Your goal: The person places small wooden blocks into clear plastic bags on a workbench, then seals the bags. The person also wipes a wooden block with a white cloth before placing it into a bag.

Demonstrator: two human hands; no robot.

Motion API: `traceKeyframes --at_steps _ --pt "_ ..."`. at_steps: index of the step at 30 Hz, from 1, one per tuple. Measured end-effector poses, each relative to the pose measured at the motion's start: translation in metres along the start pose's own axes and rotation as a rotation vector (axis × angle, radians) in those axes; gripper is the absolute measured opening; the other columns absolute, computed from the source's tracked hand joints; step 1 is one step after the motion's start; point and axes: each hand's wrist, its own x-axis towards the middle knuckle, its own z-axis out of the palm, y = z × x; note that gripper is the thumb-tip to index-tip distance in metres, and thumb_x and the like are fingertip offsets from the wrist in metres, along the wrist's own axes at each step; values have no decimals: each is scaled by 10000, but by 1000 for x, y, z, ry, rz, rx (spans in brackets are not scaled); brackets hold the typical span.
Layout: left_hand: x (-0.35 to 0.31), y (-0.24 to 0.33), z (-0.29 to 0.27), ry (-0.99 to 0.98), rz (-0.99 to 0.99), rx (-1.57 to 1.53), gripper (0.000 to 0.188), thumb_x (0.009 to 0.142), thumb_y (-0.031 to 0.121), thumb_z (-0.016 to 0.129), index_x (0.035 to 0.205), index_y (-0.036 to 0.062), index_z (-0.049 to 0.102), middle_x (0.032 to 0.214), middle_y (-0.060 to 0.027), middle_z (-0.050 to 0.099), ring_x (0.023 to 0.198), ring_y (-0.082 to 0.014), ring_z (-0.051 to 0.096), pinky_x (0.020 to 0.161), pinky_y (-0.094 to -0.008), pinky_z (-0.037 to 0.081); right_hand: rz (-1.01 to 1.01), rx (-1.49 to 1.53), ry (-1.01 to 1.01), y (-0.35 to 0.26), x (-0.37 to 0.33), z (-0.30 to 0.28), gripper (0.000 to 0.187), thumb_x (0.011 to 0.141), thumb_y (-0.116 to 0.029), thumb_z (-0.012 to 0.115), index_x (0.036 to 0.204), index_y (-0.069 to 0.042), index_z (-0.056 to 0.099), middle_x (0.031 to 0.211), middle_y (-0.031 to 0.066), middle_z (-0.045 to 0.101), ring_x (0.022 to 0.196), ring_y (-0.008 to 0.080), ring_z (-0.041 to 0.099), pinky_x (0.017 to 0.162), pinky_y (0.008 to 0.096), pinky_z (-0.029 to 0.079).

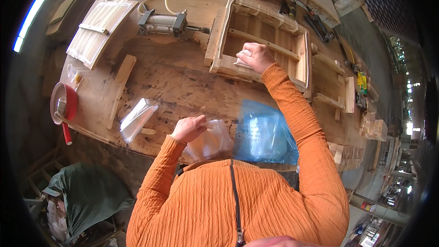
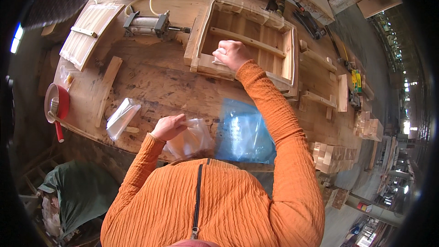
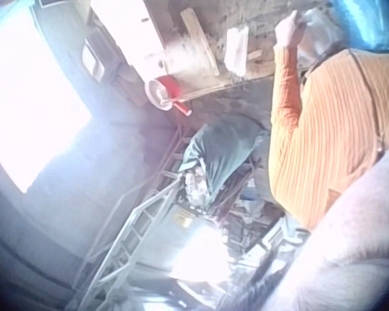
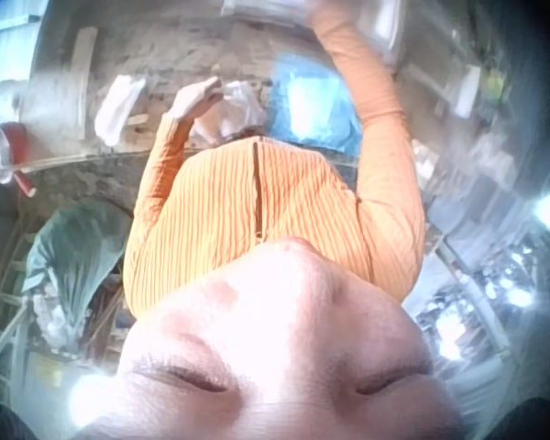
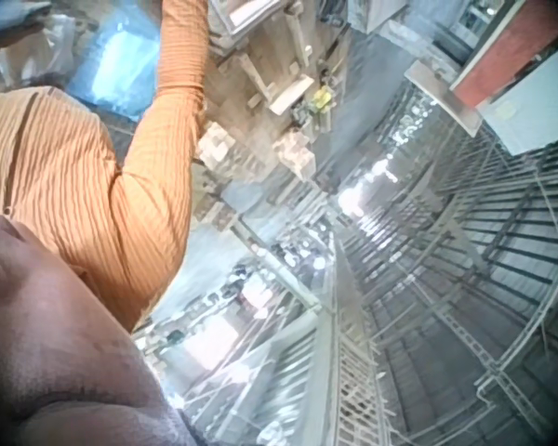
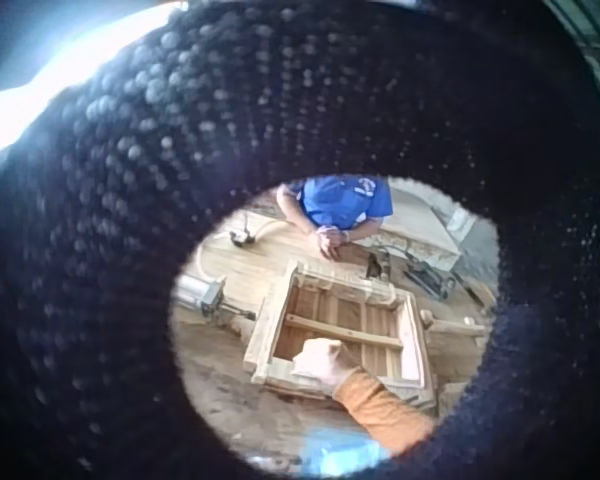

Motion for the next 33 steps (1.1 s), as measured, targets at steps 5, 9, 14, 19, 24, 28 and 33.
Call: traceKeyframes --at_steps 5,9,14,19,24,28,33 --pt "0 1 -2 0 20 6 286 809 301 605 981 89 520 824 -142 629 793 -355 609 643 -449 468 -37 58 -20 -14 24 21 277 770 -285 654 713 -30 565 692 153 588 672 308 603 635 399 484" --pt "-1 1 -2 3 14 -4 287 806 302 606 979 90 518 823 -144 629 796 -355 609 644 -451 468 -9 37 -10 -15 33 27 258 762 -280 661 729 -35 585 705 156 606 681 303 618 649 387 499" --pt "-1 1 1 26 32 0 276 810 305 603 963 92 518 812 -153 624 798 -361 606 646 -455 465 125 4 -27 4 18 15 258 742 -306 661 822 -62 637 785 160 653 765 309 646 685 393 514" --pt "6 6 -1 -32 17 5 277 811 309 603 965 95 518 826 -162 625 816 -374 597 658 -456 464 179 76 215 26 -13 1 303 798 -307 643 983 -71 603 876 133 668 715 249 637 633 335 513" --pt "4 2 5 -15 0 -54 287 812 292 624 996 91 535 854 -174 628 831 -391 582 676 -453 464 308 2551 -13 48 -104 -25 284 902 -307 496 1021 -73 604 945 152 653 635 217 542 496 283 419" --pt "3 10 4 -26 26 19 318 798 247 632 1046 74 533 988 -172 589 914 -383 546 769 -435 450 190 2333 451 41 -209 -36 407 925 -385 382 1034 -39 567 801 85 590 637 184 511 544 283 389" --pt "15 60 4 127 165 526 464 800 178 625 1232 90 479 1184 -159 500 1102 -377 443 943 -475 372 233 2313 759 57 -360 -54 323 935 -324 425 1001 -32 547 739 63 519 615 157 476 533 260 371"
